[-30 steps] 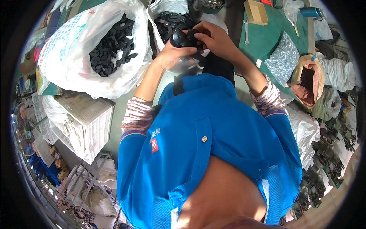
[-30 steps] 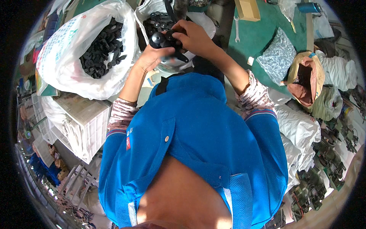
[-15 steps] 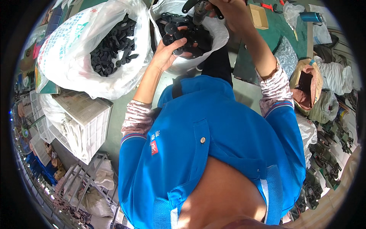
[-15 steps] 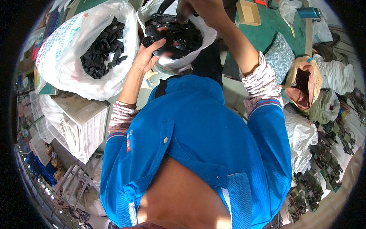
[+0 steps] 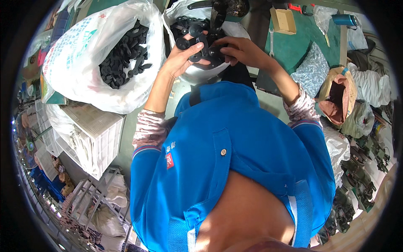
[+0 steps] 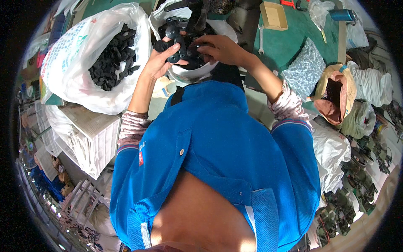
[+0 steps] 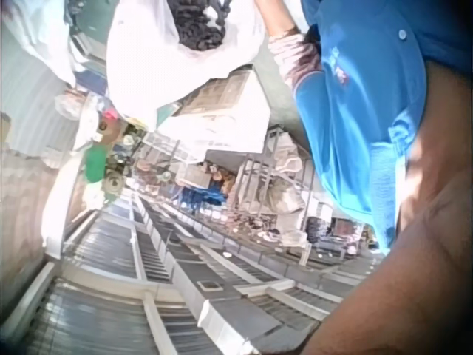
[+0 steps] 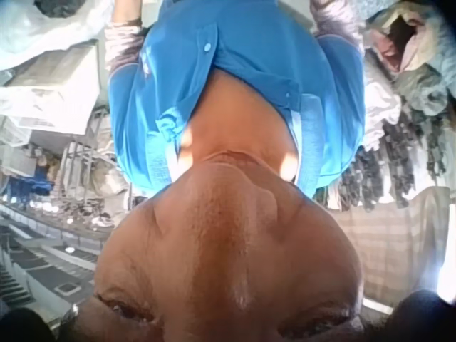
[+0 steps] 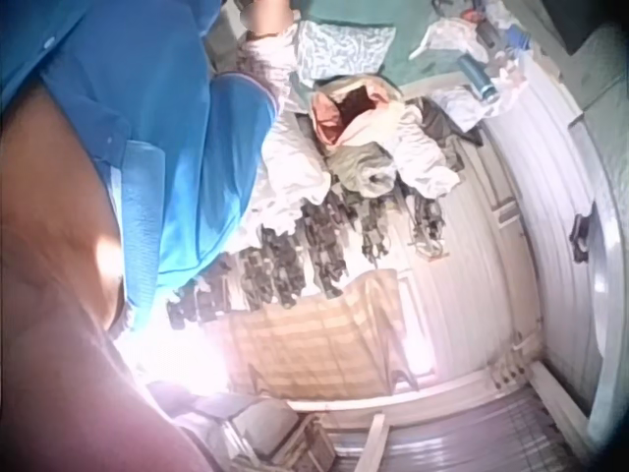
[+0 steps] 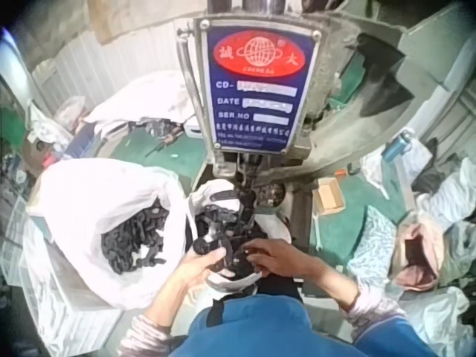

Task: The person repeatedly picks small black plastic parts from a white sack and inserts metal pins into them by hand, then places the assembled units into a second sack. The process continues with one-at-a-time handling of each part.

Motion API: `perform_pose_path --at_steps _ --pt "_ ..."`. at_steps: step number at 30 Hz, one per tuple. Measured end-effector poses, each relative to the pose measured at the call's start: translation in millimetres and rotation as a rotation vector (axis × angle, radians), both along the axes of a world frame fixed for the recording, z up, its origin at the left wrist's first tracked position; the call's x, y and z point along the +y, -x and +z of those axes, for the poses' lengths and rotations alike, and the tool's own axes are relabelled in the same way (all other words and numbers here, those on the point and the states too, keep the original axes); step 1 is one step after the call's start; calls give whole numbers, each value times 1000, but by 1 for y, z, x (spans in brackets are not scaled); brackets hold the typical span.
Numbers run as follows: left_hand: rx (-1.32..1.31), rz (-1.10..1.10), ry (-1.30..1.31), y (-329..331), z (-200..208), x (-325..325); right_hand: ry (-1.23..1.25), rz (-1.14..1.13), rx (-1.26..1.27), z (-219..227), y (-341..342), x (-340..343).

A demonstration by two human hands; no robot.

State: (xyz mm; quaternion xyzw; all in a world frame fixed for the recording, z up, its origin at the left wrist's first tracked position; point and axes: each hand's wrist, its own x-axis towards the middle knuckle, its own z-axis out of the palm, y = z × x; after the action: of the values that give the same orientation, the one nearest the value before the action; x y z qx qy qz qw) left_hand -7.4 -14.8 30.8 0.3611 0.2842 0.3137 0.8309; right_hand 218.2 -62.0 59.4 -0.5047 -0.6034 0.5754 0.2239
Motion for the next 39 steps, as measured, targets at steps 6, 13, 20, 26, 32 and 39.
perform_pose_path --at_steps 6,13,20,26,32,39 --pt "-97 -232 136 8 2 1 -23 -217 476 -13 -37 -10" --pt "-267 -561 144 -12 15 -21 -138 48 657 -6 -5 1" --pt "-171 -458 197 -4 7 -24 -175 -163 389 2 -12 4" --pt "-118 7 99 7 -1 -14 -357 -537 492 26 -17 41" --pt "-188 201 57 -2 1 -1 -201 -587 111 61 -3 79" --pt "-161 291 58 -12 0 10 -209 -519 122 56 -3 83"
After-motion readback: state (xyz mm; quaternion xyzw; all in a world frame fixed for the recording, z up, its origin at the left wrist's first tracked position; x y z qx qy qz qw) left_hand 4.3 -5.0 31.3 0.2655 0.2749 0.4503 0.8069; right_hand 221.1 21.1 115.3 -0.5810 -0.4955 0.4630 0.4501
